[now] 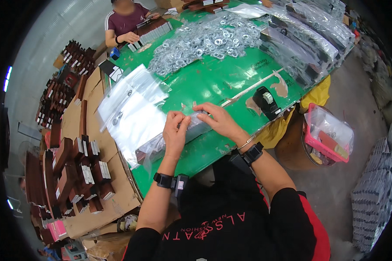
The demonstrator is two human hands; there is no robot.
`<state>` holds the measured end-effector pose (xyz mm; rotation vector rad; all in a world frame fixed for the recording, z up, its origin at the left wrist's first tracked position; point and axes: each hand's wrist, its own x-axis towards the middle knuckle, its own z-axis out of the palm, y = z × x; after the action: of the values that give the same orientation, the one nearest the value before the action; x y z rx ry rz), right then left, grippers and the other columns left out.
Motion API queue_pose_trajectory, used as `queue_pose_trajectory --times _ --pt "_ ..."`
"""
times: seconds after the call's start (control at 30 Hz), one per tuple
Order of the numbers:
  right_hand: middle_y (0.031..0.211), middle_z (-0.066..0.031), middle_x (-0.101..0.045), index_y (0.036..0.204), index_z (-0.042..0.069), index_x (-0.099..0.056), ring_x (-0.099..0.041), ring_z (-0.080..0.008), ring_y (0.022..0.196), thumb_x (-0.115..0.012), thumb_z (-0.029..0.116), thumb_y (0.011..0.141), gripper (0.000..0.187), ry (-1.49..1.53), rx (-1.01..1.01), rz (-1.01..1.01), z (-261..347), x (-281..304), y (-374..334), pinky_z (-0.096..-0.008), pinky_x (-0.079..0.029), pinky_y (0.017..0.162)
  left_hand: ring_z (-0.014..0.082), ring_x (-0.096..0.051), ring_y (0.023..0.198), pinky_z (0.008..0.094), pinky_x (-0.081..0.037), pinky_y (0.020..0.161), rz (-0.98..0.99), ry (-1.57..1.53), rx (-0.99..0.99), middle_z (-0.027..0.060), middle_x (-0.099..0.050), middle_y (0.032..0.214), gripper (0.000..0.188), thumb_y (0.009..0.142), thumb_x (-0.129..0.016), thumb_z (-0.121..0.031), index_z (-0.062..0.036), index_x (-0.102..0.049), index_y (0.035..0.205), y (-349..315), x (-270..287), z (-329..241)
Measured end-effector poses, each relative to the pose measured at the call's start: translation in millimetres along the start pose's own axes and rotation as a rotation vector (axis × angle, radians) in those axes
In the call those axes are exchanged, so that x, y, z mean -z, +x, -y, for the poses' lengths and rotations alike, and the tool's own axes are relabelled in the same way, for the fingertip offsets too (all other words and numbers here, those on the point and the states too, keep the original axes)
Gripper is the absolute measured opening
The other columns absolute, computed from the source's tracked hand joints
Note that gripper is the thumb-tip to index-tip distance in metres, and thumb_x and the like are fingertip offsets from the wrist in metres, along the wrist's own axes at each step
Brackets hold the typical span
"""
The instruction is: The recorder is placing wooden furniture components and small metal parts into plastic bags and sealing them with tape.
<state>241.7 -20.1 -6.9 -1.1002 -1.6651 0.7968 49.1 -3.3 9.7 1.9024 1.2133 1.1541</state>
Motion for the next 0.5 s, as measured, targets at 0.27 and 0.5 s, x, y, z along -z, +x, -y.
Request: queue_pose_trajectory --times 0.27,0.5 --pt "0.112 -0.0115 -0.064 0.115 0.002 -0.063 -0.063 -0.024 0.104 -0.068 0.024 0.092 0.031 0.097 -0.065 -0.195 2.7 -28.7 -3.2 -0.0341 -0.049 0.09 0.0188 -0.055 0.075 0.0315 -0.043 0.067 -0.097 0.126 0.001 0.006 -0.055 0.09 0.025 0.092 -0.069 -0.023 -0.0012 -0.063 0.08 -0.3 -7.4 -5.2" --pt "0.104 -0.0109 -0.064 0.109 0.002 -0.064 -0.063 -0.0205 0.095 -0.064 0.017 0.093 0.022 0.325 -0.109 -0.338 -9.8 -49.2 -5.3 -0.0319 -0.05 0.083 0.0217 -0.055 0.073 0.0332 -0.044 0.065 -0.141 0.22 -0.013 0.0066 -0.054 0.089 0.028 0.092 -0.07 -0.024 -0.0024 -0.06 0.076 -1.1 -13.5 -11.5"
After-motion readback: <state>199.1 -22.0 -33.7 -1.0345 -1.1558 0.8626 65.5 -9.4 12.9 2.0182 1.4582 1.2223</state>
